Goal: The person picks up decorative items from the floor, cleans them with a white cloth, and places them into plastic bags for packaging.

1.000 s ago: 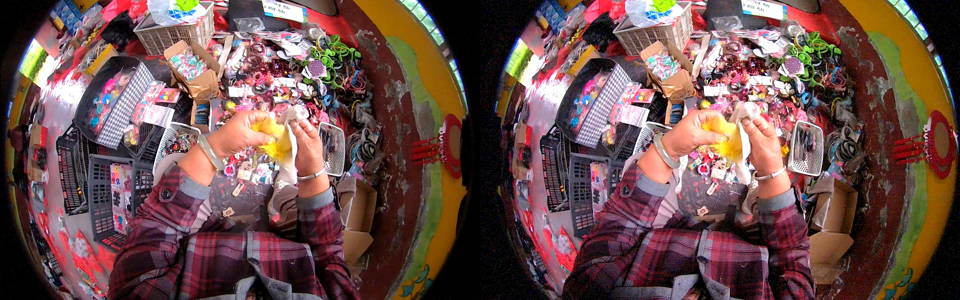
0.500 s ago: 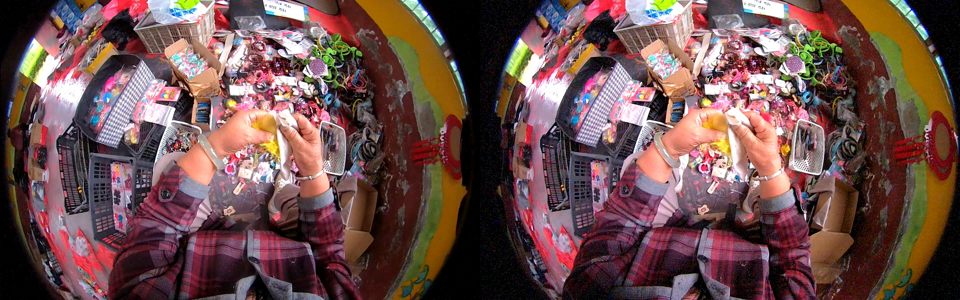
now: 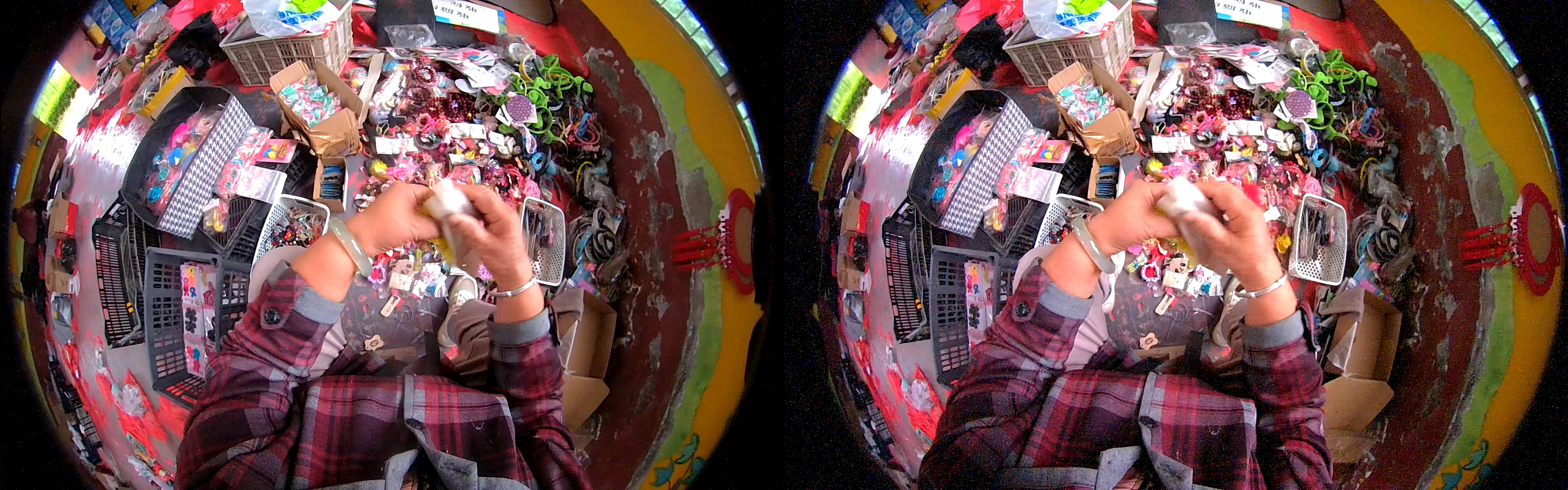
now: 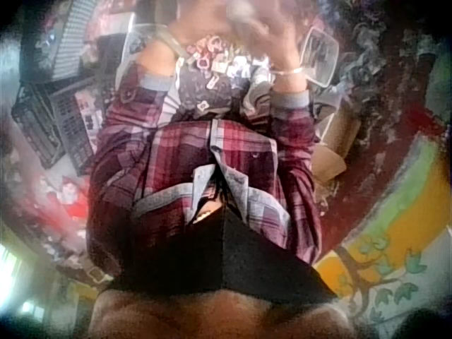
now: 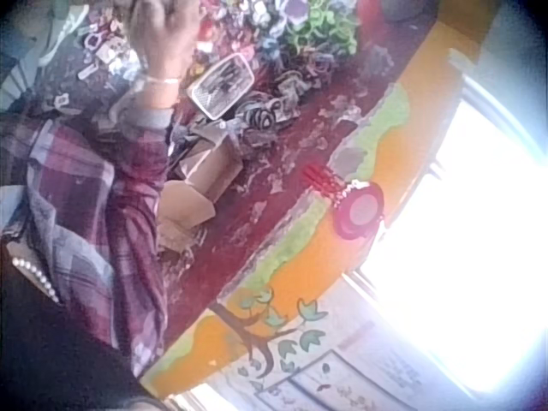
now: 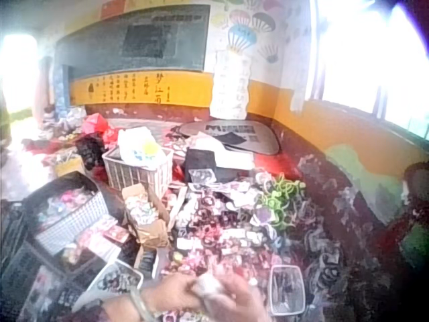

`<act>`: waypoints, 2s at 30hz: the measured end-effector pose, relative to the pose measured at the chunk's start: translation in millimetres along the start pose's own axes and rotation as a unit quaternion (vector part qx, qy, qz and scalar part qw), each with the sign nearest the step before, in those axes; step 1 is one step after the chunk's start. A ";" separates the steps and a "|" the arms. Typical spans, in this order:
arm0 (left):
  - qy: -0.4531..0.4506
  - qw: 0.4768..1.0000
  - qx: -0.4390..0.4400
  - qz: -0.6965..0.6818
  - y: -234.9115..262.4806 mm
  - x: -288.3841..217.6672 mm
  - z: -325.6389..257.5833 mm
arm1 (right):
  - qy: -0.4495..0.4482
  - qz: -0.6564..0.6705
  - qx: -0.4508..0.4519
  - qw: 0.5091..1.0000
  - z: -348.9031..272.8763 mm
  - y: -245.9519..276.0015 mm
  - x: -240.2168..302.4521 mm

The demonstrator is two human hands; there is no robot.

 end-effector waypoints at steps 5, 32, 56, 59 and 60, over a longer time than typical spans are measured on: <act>0.017 0.998 -0.016 0.059 -0.1 16.8 3.6 | 0.035 -0.169 0.011 0.985 3.9 -9.5 7.0; -0.024 0.997 0.000 -0.071 -2.1 -3.2 2.8 | -0.011 0.085 -0.024 0.996 1.1 -8.2 -21.2; -0.088 0.978 -0.052 -0.183 4.9 -1.9 1.4 | -0.014 0.134 0.016 0.991 -1.8 5.6 -6.9; -0.097 0.970 -0.046 -0.217 5.0 8.3 5.0 | -0.006 0.138 -0.019 0.990 -0.1 -0.4 -12.0; -0.095 0.969 -0.035 -0.227 2.9 5.7 5.8 | 0.001 0.133 -0.028 0.991 -0.5 0.4 -12.7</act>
Point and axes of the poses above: each hand's wrist, its own z-axis towards the middle knuckle, its own y-axis out of the back of the hand, x = y × z, the point moved 2 cm from there along z, towards the middle knuckle, and after that the axes turned 12 degrees about x, right-handed, at the moved point
